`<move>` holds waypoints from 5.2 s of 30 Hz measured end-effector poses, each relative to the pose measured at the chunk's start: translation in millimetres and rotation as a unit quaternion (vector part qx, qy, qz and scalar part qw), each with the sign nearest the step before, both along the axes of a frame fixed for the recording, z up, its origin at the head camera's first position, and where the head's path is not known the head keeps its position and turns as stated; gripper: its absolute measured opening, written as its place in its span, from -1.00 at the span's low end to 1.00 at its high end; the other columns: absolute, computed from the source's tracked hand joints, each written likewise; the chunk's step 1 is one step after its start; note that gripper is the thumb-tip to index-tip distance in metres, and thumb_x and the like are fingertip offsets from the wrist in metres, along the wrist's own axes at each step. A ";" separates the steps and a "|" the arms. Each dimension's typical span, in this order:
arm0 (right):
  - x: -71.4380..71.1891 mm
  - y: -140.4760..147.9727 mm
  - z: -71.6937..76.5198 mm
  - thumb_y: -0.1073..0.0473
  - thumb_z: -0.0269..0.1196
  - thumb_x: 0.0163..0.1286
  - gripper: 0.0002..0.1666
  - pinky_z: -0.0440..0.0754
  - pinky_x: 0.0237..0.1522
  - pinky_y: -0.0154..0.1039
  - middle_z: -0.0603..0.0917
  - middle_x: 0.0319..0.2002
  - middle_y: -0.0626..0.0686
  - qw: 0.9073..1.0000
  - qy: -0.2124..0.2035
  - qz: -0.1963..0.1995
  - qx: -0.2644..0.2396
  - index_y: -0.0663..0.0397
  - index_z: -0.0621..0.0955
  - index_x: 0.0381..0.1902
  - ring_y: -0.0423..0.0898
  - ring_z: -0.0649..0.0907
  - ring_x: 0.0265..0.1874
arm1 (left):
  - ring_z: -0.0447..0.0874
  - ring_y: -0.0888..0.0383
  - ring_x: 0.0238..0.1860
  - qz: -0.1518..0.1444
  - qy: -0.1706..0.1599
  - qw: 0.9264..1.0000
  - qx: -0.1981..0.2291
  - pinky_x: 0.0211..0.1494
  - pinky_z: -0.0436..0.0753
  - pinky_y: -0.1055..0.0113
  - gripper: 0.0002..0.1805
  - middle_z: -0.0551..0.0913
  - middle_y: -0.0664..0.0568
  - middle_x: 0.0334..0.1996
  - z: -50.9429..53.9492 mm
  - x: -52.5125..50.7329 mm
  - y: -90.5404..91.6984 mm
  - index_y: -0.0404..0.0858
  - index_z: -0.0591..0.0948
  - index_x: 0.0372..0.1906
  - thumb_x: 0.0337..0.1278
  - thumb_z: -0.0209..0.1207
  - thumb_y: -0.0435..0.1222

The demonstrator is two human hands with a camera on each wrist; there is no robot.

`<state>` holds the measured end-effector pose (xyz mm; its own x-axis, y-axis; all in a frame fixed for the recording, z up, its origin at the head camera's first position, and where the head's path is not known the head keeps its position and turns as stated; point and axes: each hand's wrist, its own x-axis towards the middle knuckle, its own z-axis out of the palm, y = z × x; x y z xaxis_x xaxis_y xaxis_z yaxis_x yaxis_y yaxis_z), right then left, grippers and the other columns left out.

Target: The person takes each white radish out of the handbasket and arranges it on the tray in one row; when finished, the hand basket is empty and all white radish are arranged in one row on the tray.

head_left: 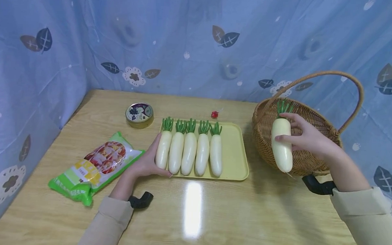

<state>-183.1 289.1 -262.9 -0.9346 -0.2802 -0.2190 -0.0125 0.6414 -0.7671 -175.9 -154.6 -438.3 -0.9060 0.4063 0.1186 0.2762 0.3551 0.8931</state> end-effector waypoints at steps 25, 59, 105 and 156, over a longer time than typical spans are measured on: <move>35.8 -44.5 -9.1 0.19 0.29 0.18 -0.04 0.60 -0.25 -0.03 0.23 0.13 0.32 0.997 0.034 0.027 -0.068 -0.03 0.01 0.40 0.30 0.46 0.03 | -0.09 -0.04 0.36 0.003 -0.014 1.000 0.014 0.36 -0.07 -0.04 0.52 -0.08 -0.12 0.39 12.4 7.2 0.8 -0.16 -0.28 0.43 -0.70 0.58 -0.26; 13.5 -83.7 -67.1 0.26 0.32 0.13 -0.06 0.61 -0.21 -0.03 0.21 0.22 0.31 0.992 0.043 0.047 -0.109 -0.01 0.10 0.40 0.26 0.53 -0.04 | -0.01 -0.12 0.33 -0.013 -0.018 0.999 0.024 0.35 -0.03 -0.04 0.45 -0.01 -0.25 0.35 34.0 14.3 10.7 -0.22 -0.23 0.41 -0.67 0.54 -0.40; -36.5 -90.9 -128.8 0.20 0.28 0.19 -0.06 0.55 -0.12 -0.04 0.18 0.18 0.39 0.996 -0.012 0.034 -0.080 0.01 0.04 0.42 0.29 0.48 0.02 | -0.28 -0.03 0.40 0.007 -0.060 0.998 -0.028 0.38 -0.15 -0.01 0.60 -0.36 -0.07 0.43 7.9 5.2 -3.3 -0.10 -0.42 0.41 -0.72 0.58 -0.18; -27.4 -82.0 -121.6 0.11 0.26 0.21 -0.08 0.26 0.16 0.21 0.08 0.33 0.37 0.993 0.069 0.086 0.030 0.24 0.06 0.39 0.37 0.25 0.19 | -0.20 -0.04 0.39 -0.003 -0.034 0.999 -0.024 0.38 -0.11 0.00 0.59 -0.22 -0.12 0.43 3.2 -6.1 -1.5 -0.14 -0.38 0.42 -0.75 0.58 -0.19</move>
<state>-210.5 207.1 -384.5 -0.8965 -0.4281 -0.1138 -0.2277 0.6658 -0.7106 -181.9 -156.1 -435.2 -0.9085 0.4164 0.0368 0.2180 0.3968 0.8917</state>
